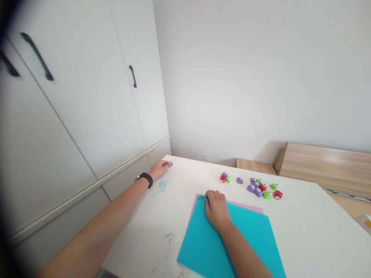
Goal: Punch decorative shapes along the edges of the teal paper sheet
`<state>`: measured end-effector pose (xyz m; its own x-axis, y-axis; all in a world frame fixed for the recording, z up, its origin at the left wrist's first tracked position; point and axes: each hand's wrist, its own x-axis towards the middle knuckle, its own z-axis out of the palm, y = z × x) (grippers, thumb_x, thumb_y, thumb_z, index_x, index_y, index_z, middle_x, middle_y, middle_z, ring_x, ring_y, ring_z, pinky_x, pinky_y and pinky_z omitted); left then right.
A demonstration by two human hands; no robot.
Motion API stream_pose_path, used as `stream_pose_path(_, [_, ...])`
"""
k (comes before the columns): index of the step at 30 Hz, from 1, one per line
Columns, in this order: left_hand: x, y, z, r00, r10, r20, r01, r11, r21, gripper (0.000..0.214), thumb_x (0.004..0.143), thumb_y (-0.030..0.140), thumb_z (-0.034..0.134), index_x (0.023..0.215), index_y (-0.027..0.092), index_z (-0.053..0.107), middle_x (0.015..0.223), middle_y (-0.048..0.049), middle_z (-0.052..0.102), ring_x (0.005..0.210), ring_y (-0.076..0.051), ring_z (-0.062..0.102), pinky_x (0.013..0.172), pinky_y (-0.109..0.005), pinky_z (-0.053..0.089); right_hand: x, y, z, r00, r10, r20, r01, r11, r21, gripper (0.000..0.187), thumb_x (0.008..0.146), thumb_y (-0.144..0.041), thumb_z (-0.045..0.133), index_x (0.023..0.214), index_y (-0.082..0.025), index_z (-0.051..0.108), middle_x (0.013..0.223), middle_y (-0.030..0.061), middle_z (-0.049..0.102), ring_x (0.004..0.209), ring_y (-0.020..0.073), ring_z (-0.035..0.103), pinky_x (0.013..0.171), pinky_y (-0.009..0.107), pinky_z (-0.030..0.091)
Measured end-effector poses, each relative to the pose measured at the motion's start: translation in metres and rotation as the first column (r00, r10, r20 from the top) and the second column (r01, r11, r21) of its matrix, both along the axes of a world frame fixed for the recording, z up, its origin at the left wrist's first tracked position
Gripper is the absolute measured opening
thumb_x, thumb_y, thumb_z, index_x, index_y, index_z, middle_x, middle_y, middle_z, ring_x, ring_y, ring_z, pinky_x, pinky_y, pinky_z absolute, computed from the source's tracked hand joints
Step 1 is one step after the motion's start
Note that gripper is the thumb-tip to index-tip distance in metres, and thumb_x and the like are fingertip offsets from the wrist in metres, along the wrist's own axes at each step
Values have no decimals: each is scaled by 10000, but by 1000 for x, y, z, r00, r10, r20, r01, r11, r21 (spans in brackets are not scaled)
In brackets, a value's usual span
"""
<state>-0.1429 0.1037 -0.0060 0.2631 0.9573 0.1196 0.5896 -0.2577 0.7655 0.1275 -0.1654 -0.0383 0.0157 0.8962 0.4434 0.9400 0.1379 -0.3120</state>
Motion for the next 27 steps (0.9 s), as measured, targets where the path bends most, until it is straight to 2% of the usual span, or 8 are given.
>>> stream_pose_path(4, [-3, 7, 0, 999, -28, 28, 31, 994, -106, 555, 803, 677, 489, 824, 153, 674, 791, -90, 705, 683, -196, 630, 545, -262, 451, 0, 0, 0, 1000, -3, 4, 3, 1000, 2, 109, 921, -166, 470, 941, -214, 567, 868, 43, 615, 874, 227, 552, 800, 333, 363])
stream_pose_path(8, [-6, 14, 3, 999, -38, 4, 39, 991, -130, 605, 769, 724, 509, 798, 142, 675, 779, -94, 712, 635, -175, 613, 532, -250, 456, 0, 0, 0, 1000, 0, -6, 0, 1000, -12, 113, 923, -170, 466, 944, -215, 567, 870, 45, 615, 878, 232, 552, 801, 335, 365])
stream_pose_path(12, [-10, 18, 6, 997, 12, -81, -13, 1000, -14, 562, 783, 694, 533, 859, 164, 703, 863, -107, 733, 763, -222, 646, 622, -278, 470, 1, 1, -1, 1000, 3, -20, -3, 1000, -15, 110, 922, -169, 470, 944, -213, 568, 871, 45, 613, 882, 231, 548, 806, 335, 363])
stream_pose_path(15, [-11, 17, 5, 981, 31, -192, -15, 996, 84, 430, 756, 599, 643, 849, 189, 734, 897, -110, 745, 892, -272, 654, 749, -312, 461, 1, 2, -1, 1000, 7, -24, -7, 1000, -11, 109, 924, -171, 470, 948, -209, 569, 870, 45, 613, 882, 227, 547, 805, 333, 360])
stream_pose_path(18, [-11, 14, 3, 955, 51, -294, -7, 989, 147, 376, 781, 521, 652, 949, 199, 748, 941, -104, 752, 957, -277, 655, 822, -319, 442, 1, 2, -2, 1000, 10, -24, -11, 1000, -17, 103, 928, -176, 471, 946, -205, 568, 871, 47, 610, 882, 224, 544, 807, 329, 356])
stream_pose_path(21, [-10, 13, 2, 928, 60, -367, 9, 983, 184, 386, 811, 495, 628, 1025, 195, 745, 972, -103, 755, 962, -266, 661, 828, -311, 438, 1, 3, -3, 1000, 11, -20, -12, 1000, -24, 103, 929, -175, 469, 946, -202, 566, 879, 48, 608, 887, 224, 541, 813, 328, 354])
stream_pose_path(27, [-12, 12, 4, 890, 83, -449, 17, 977, 214, 378, 852, 502, 585, 993, 196, 756, 980, -106, 762, 953, -257, 667, 796, -295, 440, 2, 3, -4, 1000, 12, -16, -13, 1000, -14, 101, 921, -171, 472, 942, -207, 564, 870, 47, 612, 881, 225, 545, 804, 325, 356])
